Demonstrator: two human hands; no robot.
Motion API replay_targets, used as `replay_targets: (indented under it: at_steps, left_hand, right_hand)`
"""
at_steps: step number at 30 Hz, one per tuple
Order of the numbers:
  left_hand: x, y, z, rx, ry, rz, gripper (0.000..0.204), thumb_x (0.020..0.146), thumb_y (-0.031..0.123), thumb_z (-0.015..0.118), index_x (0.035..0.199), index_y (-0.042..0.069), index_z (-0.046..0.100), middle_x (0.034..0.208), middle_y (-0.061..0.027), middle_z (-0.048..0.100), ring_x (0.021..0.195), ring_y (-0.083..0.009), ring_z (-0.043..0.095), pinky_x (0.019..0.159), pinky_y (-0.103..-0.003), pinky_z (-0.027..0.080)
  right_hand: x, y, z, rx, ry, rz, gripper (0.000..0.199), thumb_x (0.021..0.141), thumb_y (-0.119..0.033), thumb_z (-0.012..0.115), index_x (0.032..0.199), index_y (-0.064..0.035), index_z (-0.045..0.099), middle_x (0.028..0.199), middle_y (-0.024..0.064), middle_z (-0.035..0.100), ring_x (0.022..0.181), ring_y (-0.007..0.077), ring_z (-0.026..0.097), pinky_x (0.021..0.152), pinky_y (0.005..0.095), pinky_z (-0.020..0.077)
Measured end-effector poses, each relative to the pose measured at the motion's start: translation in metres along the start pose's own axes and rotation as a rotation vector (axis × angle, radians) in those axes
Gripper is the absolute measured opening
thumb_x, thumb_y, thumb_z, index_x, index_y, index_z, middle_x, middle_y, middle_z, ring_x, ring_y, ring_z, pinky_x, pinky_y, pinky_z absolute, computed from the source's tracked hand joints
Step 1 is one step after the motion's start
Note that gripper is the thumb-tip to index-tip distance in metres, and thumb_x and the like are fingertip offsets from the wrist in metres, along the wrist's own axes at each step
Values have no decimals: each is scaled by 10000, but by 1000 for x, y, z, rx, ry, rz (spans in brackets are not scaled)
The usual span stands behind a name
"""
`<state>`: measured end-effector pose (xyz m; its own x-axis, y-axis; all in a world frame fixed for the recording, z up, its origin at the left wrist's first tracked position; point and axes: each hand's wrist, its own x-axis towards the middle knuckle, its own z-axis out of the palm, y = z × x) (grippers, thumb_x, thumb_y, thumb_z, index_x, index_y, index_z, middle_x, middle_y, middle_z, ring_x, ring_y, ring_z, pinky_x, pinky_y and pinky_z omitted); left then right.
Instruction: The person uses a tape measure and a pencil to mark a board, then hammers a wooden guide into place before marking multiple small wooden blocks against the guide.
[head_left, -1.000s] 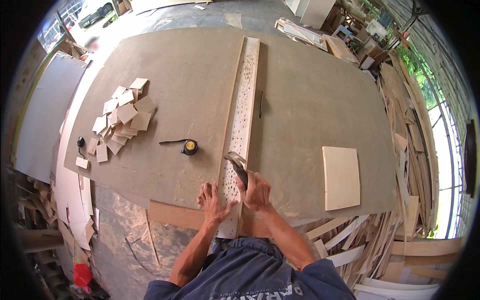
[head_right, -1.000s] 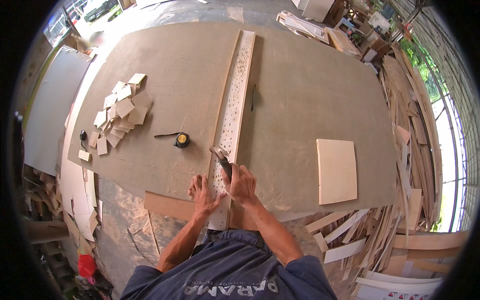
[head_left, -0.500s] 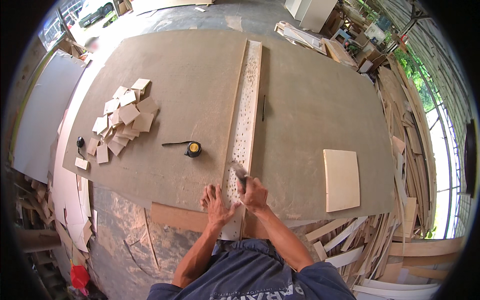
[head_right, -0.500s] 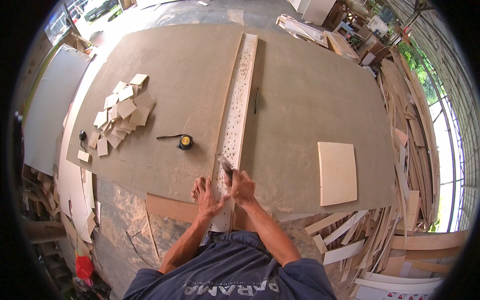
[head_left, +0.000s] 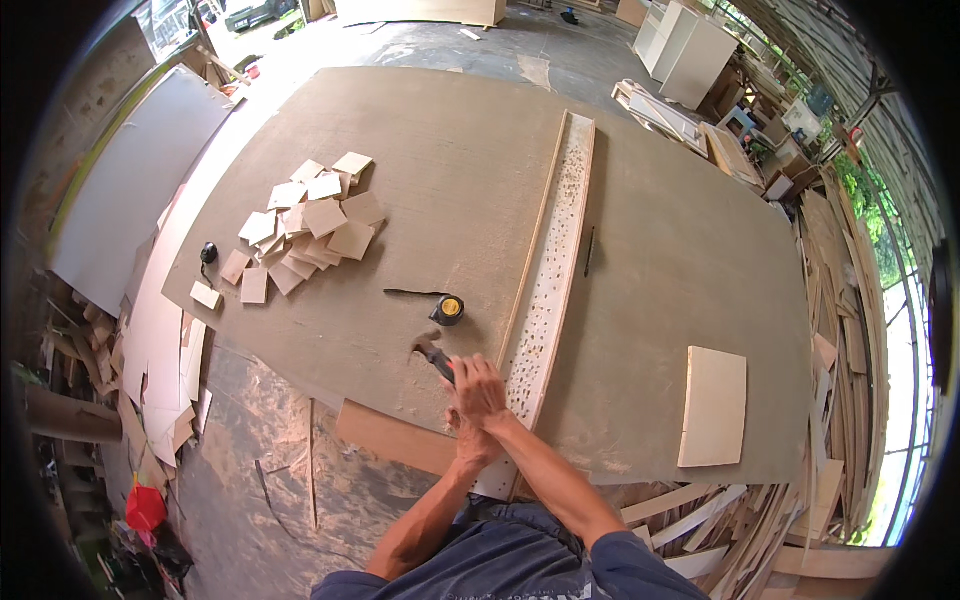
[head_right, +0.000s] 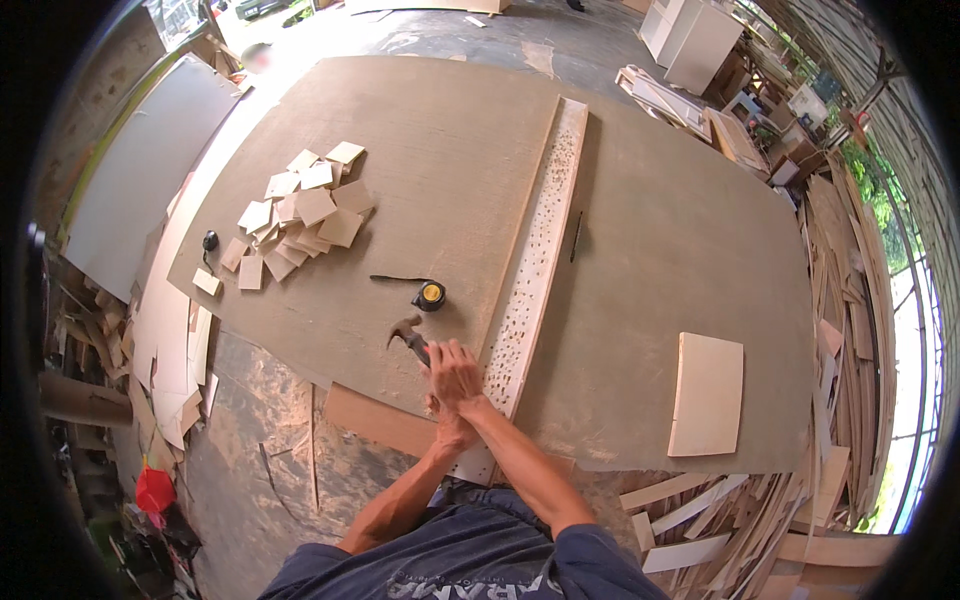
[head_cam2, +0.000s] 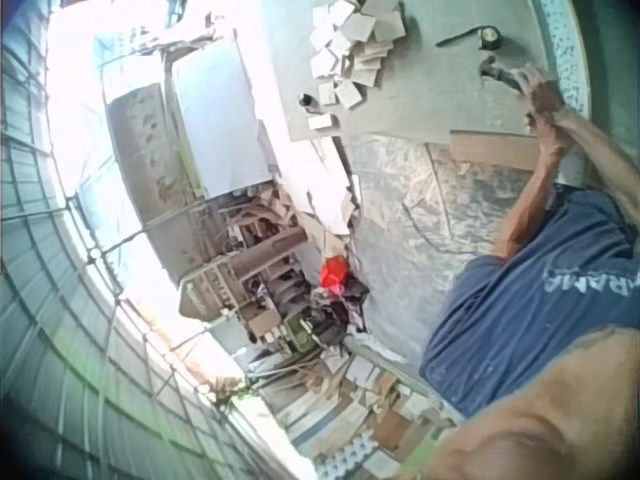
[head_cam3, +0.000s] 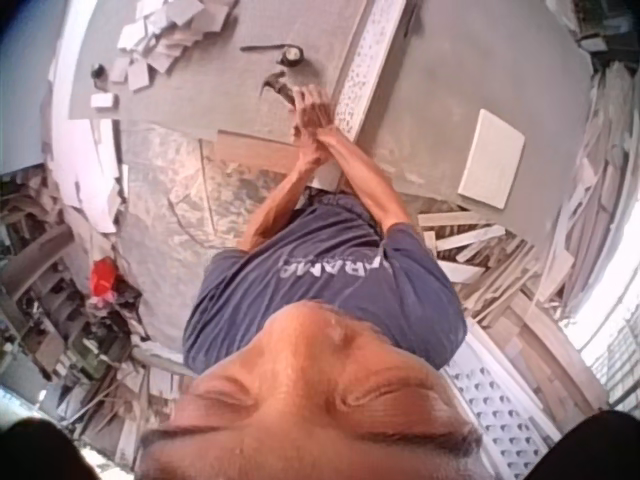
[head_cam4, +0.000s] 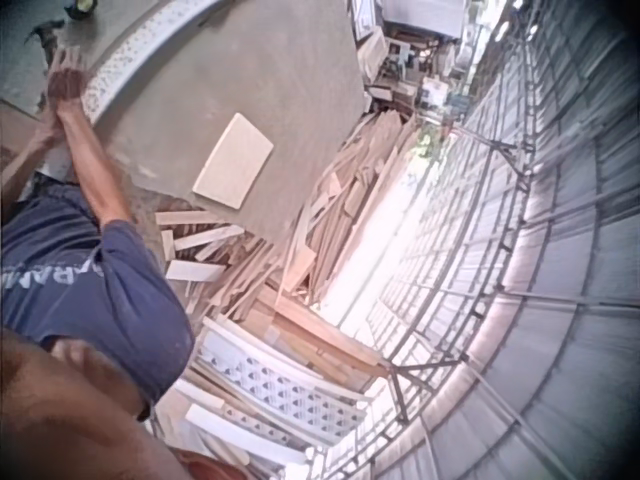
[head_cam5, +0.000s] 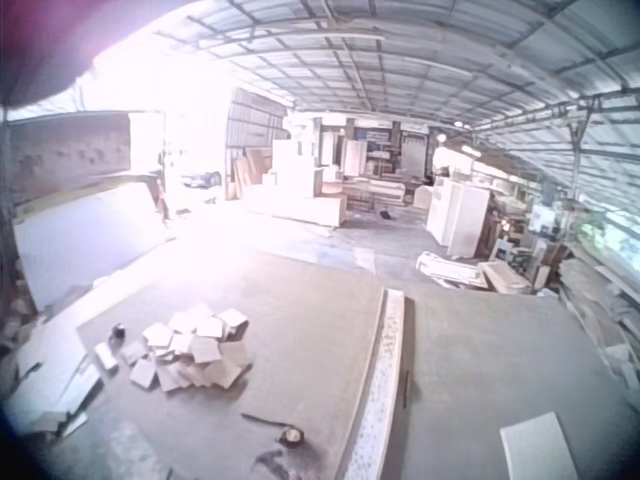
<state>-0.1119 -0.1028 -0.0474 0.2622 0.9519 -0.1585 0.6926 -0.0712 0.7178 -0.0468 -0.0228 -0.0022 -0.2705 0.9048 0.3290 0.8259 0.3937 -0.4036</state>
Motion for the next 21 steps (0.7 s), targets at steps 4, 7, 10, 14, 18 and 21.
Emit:
replay_targets:
  at_steps: [4,7,10,14,18,21]
  left_hand:
    - [4,-16,19,-448,291,101,905,771,382,737,1527,63,354,1556,-207,331,1447,-370,250,1154,-537,156]
    - [8,-22,13,-116,169,66,903,769,375,767,1498,28,364,1549,-235,292,1455,-413,208,1157,-581,141]
    - [1,7,-4,145,135,40,958,757,445,799,1501,36,355,1549,-268,256,1457,-445,177,1150,-608,123]
    - [-3,24,-4,146,120,1,1013,732,519,819,1503,53,356,1544,-287,246,1451,-455,183,1140,-628,121]
    - [-3,21,-8,173,109,-26,1025,724,510,833,1503,50,351,1552,-282,237,1455,-452,186,1146,-626,127]
    - [-5,19,-8,199,128,-51,1028,715,510,838,1497,43,360,1556,-272,239,1462,-442,183,1159,-601,130]
  right_hand:
    - [12,-5,10,-76,5,-108,381,923,-285,629,1204,-32,579,1323,136,507,1200,290,490,1004,410,400]
    - [-16,8,-9,61,54,-7,345,921,-258,626,1206,-67,591,1312,138,519,1204,312,509,1016,432,409]
    - [-72,50,-46,-2,188,206,282,892,-202,651,1136,-63,626,1271,145,550,1150,344,550,987,465,439]
    - [-166,119,-102,-241,426,558,291,870,-214,673,1113,-62,623,1241,153,553,1142,345,536,967,490,423]
    - [-265,189,-159,-536,444,954,532,799,-288,762,1245,-95,547,1317,155,492,1210,356,484,992,526,397]
    - [-325,235,-201,-619,470,1032,699,758,-382,809,1316,-92,504,1395,179,453,1314,377,426,1067,566,359]
